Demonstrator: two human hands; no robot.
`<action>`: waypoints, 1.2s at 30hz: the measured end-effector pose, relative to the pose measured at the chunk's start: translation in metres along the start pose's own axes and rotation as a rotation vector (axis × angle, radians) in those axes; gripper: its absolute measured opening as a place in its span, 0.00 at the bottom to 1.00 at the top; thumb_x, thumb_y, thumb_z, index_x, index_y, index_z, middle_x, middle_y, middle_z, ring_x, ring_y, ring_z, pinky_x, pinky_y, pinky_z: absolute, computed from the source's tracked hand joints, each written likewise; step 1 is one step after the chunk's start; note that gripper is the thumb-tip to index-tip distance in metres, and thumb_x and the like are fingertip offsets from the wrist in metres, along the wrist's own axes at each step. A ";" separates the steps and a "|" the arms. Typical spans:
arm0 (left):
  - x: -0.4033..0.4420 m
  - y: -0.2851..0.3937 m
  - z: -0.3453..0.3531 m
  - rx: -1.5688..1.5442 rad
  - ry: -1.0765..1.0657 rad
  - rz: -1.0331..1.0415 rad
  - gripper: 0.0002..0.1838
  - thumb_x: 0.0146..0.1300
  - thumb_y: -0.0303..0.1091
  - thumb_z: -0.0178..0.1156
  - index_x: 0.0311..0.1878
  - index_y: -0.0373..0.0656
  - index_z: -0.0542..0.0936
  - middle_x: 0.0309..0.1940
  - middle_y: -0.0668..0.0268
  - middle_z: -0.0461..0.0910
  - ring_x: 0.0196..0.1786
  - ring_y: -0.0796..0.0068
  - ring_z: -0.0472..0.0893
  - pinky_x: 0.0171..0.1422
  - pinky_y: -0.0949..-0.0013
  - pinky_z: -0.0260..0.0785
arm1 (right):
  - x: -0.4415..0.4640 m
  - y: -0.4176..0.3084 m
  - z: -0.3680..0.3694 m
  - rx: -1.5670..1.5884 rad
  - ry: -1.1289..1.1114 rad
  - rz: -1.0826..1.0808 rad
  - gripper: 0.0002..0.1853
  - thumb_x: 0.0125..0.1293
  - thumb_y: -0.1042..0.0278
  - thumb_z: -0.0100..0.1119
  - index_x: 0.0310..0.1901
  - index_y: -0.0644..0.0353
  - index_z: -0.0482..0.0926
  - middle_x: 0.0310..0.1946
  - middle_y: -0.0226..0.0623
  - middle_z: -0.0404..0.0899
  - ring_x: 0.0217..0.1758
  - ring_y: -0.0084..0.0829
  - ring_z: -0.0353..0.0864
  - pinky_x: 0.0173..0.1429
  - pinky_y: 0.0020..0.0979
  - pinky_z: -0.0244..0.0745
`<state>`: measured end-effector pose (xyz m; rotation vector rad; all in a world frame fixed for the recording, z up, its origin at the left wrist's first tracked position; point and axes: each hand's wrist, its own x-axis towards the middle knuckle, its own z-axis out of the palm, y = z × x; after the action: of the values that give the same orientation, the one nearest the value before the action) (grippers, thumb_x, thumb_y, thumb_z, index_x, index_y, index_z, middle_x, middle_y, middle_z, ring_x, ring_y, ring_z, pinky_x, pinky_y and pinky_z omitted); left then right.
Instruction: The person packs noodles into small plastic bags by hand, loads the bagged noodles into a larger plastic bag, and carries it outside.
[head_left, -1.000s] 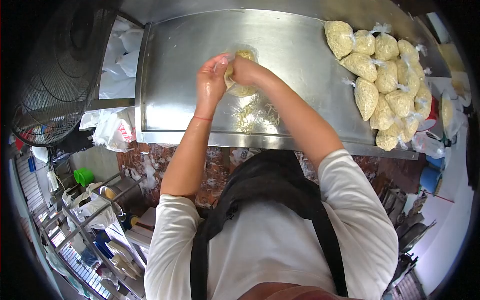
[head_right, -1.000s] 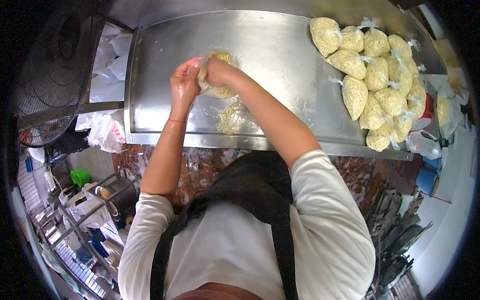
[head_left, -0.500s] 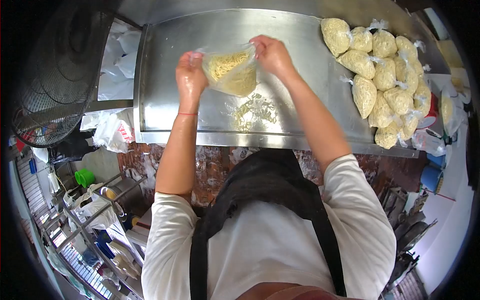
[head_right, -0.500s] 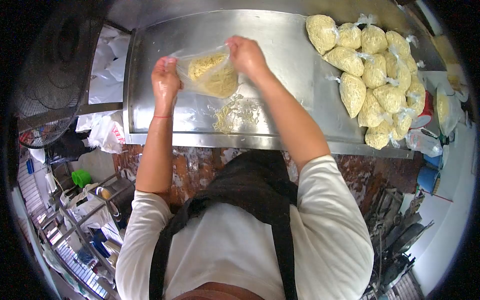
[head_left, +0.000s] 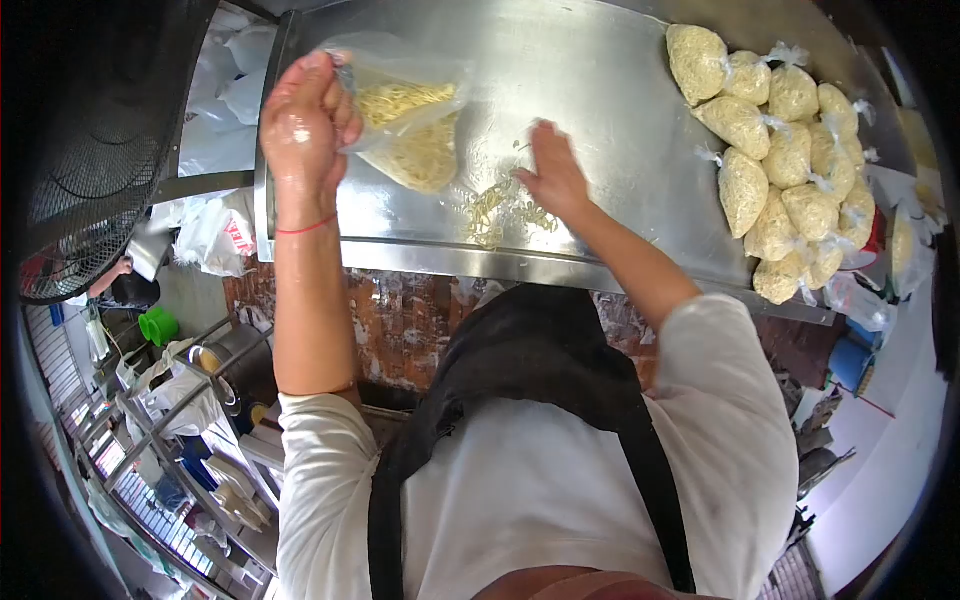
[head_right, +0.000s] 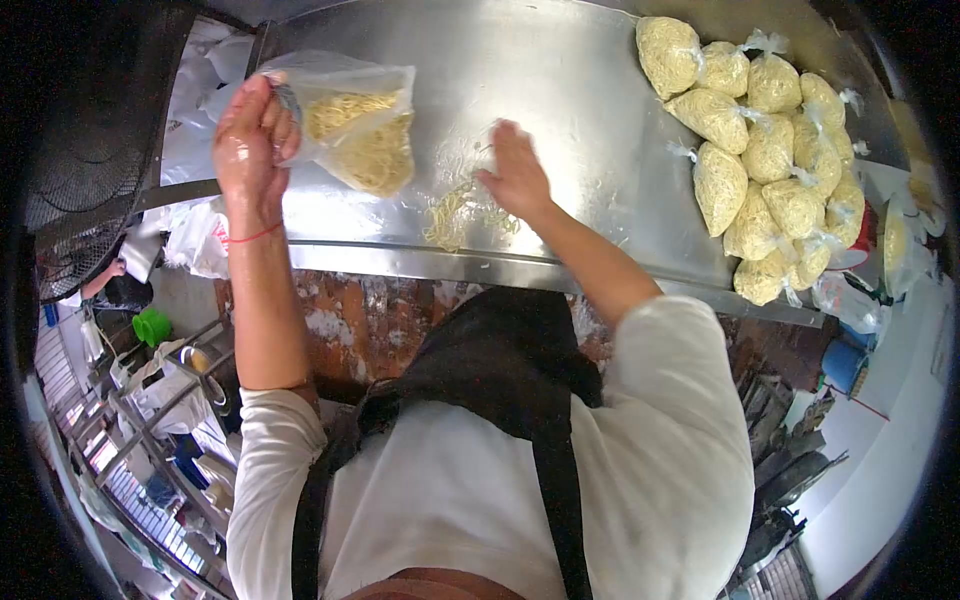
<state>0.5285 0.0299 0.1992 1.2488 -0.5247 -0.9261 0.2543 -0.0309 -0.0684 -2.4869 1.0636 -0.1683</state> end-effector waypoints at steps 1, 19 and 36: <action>0.000 0.005 0.001 0.001 -0.008 0.014 0.09 0.74 0.33 0.52 0.40 0.38 0.77 0.15 0.77 0.56 0.16 0.84 0.54 0.19 0.74 0.49 | 0.020 -0.019 0.011 0.058 -0.018 -0.090 0.42 0.71 0.50 0.53 0.75 0.70 0.49 0.78 0.55 0.46 0.82 0.49 0.42 0.83 0.46 0.37; 0.009 -0.064 0.012 -0.139 0.007 -0.012 0.10 0.75 0.33 0.51 0.41 0.37 0.77 0.16 0.77 0.57 0.17 0.83 0.55 0.22 0.74 0.51 | -0.059 0.056 -0.063 0.198 -0.068 -0.206 0.28 0.78 0.55 0.41 0.72 0.65 0.62 0.76 0.45 0.57 0.81 0.42 0.50 0.83 0.41 0.44; -0.016 -0.105 -0.004 0.398 0.016 -0.141 0.12 0.66 0.38 0.64 0.43 0.39 0.78 0.19 0.76 0.69 0.19 0.85 0.64 0.21 0.74 0.58 | -0.157 0.109 -0.086 -0.056 0.123 0.401 0.24 0.72 0.48 0.52 0.52 0.66 0.74 0.47 0.54 0.79 0.50 0.56 0.78 0.53 0.50 0.74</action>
<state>0.4911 0.0411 0.0999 1.6680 -0.6353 -0.9568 0.0486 -0.0147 -0.0290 -2.2757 1.6113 -0.1725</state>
